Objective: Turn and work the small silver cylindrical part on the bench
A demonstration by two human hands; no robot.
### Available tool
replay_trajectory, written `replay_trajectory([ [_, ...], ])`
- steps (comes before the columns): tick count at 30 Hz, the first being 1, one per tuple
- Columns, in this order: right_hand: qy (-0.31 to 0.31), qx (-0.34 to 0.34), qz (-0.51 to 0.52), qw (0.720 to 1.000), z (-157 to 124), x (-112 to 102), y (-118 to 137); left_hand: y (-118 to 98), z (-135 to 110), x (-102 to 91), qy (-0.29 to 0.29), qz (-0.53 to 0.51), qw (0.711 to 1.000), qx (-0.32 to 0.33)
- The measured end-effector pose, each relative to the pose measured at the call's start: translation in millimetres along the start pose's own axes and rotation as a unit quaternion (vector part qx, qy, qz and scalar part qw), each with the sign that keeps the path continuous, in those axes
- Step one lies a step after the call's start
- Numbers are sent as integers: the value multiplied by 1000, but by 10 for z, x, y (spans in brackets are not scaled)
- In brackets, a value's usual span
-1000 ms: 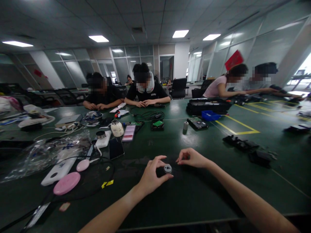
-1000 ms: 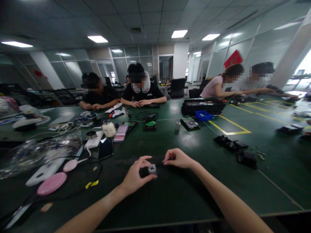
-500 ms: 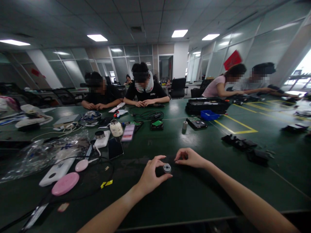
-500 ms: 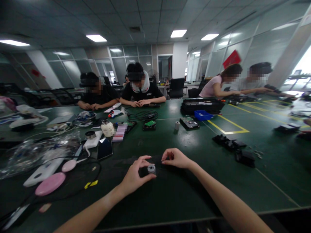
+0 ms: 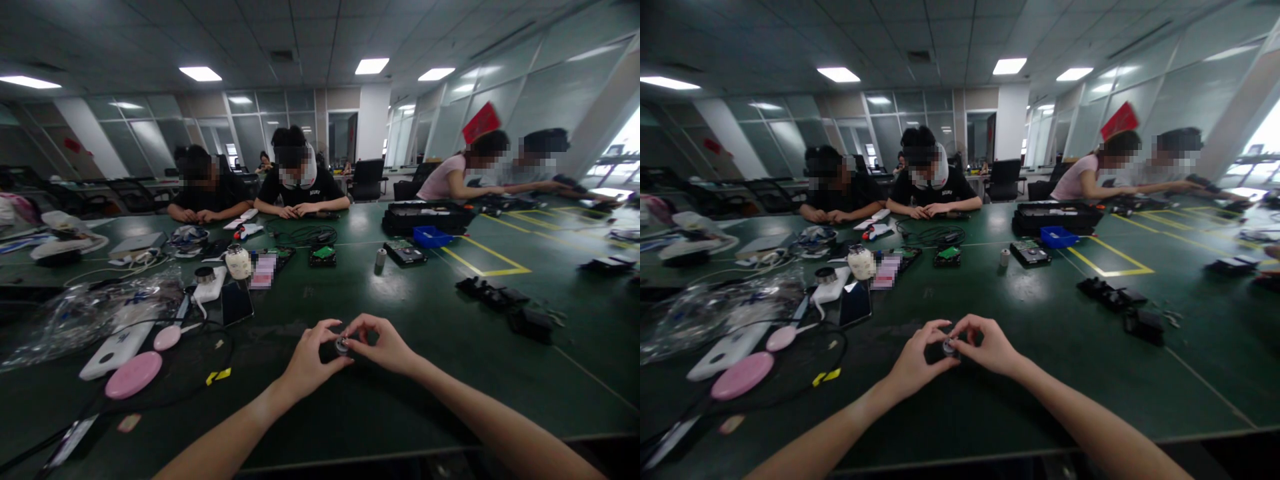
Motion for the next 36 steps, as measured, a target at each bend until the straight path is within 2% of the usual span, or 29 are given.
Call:
replay_trajectory([
  [11, 19, -22, -23, 999, -22, 39, 14, 19, 2, 11, -1, -4, 1000, 2],
  [14, 41, -14, 8, 999, -23, 55, 48, 29, -4, 23, -4, -8, 1000, -1],
  [17, 64, 22, 65, 996, -29, 86, 18, 35, -5, 31, -9, -6, 1000, -3],
  [21, 9, 67, 101, 993, -22, 34, -79, 18, 2, 27, -6, 0, 1000, 3],
  [24, -38, 62, 90, 993, -10, -41, -113, 0, 8, 8, -7, 5, 1000, 4],
  [26, -45, 47, 79, 995, -5, -66, -105, -7, 11, -2, -7, 8, 1000, 1],
  [31, 20, -1, 33, 999, -21, 19, -19, -13, 8, -4, 1, -4, 1000, -1],
  [36, 71, -8, 26, 997, -46, 120, 28, 4, 1, -3, -1, -10, 1000, -16],
])
Point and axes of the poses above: each hand's wrist, its own z-axis towards the middle knuckle, its own x-axis out of the palm, y = z × x, the point moved 4 cm from there along z, towards the middle knuckle, and after that the axes turned 10 degrees about z, right-handed, at the moved point
